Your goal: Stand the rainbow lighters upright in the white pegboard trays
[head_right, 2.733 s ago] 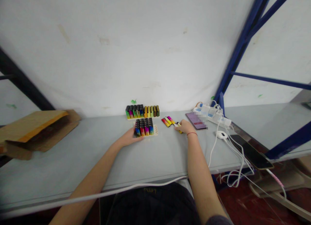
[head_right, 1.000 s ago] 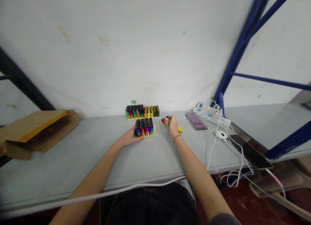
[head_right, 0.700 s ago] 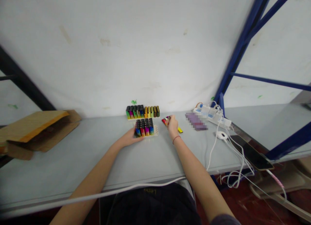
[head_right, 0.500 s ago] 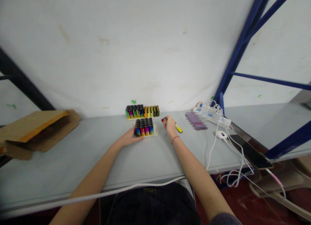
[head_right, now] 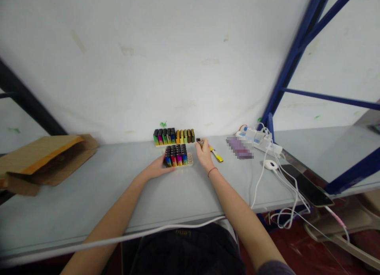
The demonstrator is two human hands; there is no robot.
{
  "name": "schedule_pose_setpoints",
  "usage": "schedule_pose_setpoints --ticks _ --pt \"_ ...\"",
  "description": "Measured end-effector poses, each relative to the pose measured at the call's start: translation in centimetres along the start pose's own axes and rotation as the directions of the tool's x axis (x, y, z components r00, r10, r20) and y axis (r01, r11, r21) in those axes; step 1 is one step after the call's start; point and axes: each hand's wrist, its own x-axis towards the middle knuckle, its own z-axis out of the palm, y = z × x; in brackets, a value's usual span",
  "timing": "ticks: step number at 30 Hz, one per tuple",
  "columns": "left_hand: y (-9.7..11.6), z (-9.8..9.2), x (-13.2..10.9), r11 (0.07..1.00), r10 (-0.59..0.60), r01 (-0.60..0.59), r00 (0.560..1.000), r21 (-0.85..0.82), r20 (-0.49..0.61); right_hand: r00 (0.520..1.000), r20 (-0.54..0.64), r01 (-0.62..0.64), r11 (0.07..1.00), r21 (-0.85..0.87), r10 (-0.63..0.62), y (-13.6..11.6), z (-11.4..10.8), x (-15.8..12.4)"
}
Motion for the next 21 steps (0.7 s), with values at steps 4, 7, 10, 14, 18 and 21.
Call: schedule_pose_setpoints --ticks 4,7,10,14,18,21 --pt "0.0 -0.3 0.1 1.0 -0.029 0.029 0.999 -0.01 0.023 0.979 0.09 0.195 0.971 -0.14 -0.184 0.4 0.0 0.1" --pt "0.0 -0.4 0.1 0.999 -0.042 0.043 0.998 -0.013 0.036 0.963 0.165 0.24 0.955 -0.175 -0.212 1.1 -0.1 0.5" --pt "0.1 -0.4 0.1 0.999 -0.036 0.037 0.999 -0.024 0.037 0.955 0.222 0.232 0.96 -0.156 -0.195 1.8 0.0 0.6" --pt "0.4 -0.4 0.0 0.998 0.003 -0.001 0.999 -0.056 0.035 0.947 0.26 0.256 0.931 -0.259 -0.188 2.2 0.2 0.4" --pt "0.6 -0.3 -0.1 0.998 0.014 -0.012 0.999 -0.066 0.032 0.93 0.281 0.343 0.838 -0.423 -0.239 2.2 0.2 0.4" --pt "0.5 -0.2 -0.1 0.998 0.022 -0.02 0.999 -0.067 0.024 0.899 0.343 0.423 0.74 -0.523 -0.272 2.1 0.1 0.5"
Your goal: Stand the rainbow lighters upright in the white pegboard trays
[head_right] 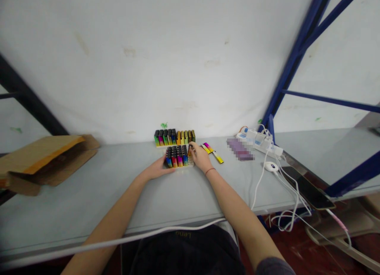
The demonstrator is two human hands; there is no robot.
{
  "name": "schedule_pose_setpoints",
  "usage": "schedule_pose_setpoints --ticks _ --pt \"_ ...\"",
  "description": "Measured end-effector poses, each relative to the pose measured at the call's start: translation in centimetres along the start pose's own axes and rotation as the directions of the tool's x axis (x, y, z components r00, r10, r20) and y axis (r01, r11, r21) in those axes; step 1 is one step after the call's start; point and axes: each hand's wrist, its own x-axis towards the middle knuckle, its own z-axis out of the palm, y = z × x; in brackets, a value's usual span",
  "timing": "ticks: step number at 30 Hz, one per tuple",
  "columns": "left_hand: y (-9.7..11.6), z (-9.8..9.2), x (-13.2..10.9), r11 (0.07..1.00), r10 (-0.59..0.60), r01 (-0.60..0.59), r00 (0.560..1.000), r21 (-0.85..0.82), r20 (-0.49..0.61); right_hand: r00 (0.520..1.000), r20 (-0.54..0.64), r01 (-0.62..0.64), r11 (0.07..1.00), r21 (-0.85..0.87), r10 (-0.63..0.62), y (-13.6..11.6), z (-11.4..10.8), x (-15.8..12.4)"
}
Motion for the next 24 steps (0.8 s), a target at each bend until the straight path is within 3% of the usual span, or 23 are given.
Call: schedule_pose_setpoints --ticks 4,6,8,10,12,14,18,21,24 --pt "-0.3 0.1 0.0 1.0 0.005 -0.004 1.0 0.015 -0.008 0.994 0.041 0.105 0.984 -0.147 -0.1 -0.8 -0.5 -0.1" --pt "-0.3 0.1 0.1 1.0 0.01 -0.009 1.0 0.019 -0.011 0.997 0.034 0.082 0.962 -0.261 -0.076 -1.4 -1.0 -0.2" --pt "-0.2 0.1 0.1 1.0 0.02 -0.02 1.0 0.016 -0.01 1.0 -0.017 -0.03 0.923 -0.384 0.026 -1.8 -2.0 -0.3" --pt "-0.1 0.1 0.0 1.0 0.025 -0.025 1.0 0.016 -0.013 0.974 -0.116 -0.227 0.849 -0.477 0.195 -1.8 -3.3 -0.5" --pt "-0.1 0.1 0.0 1.0 0.021 -0.021 1.0 0.019 -0.018 0.906 -0.198 -0.42 0.739 -0.527 0.374 -1.3 -4.7 -0.7" --pt "-0.1 0.1 0.0 1.0 0.016 -0.015 1.0 0.022 -0.023 0.832 -0.198 -0.53 0.639 -0.558 0.518 -0.5 -6.0 -0.9" --pt "-0.3 0.1 -0.1 1.0 0.009 -0.009 1.0 0.028 -0.023 0.73 -0.05 -0.567 0.562 -0.603 0.682 1.0 -7.3 -1.0" --pt "-0.3 0.1 0.0 0.999 0.004 -0.003 1.0 0.036 -0.019 0.712 0.01 -0.547 0.563 -0.62 0.702 1.1 -7.5 -0.9" --pt "-0.2 0.0 -0.1 0.999 0.002 -0.002 1.0 0.044 -0.009 0.727 0.01 -0.55 0.591 -0.59 0.687 0.7 -7.8 -0.8"
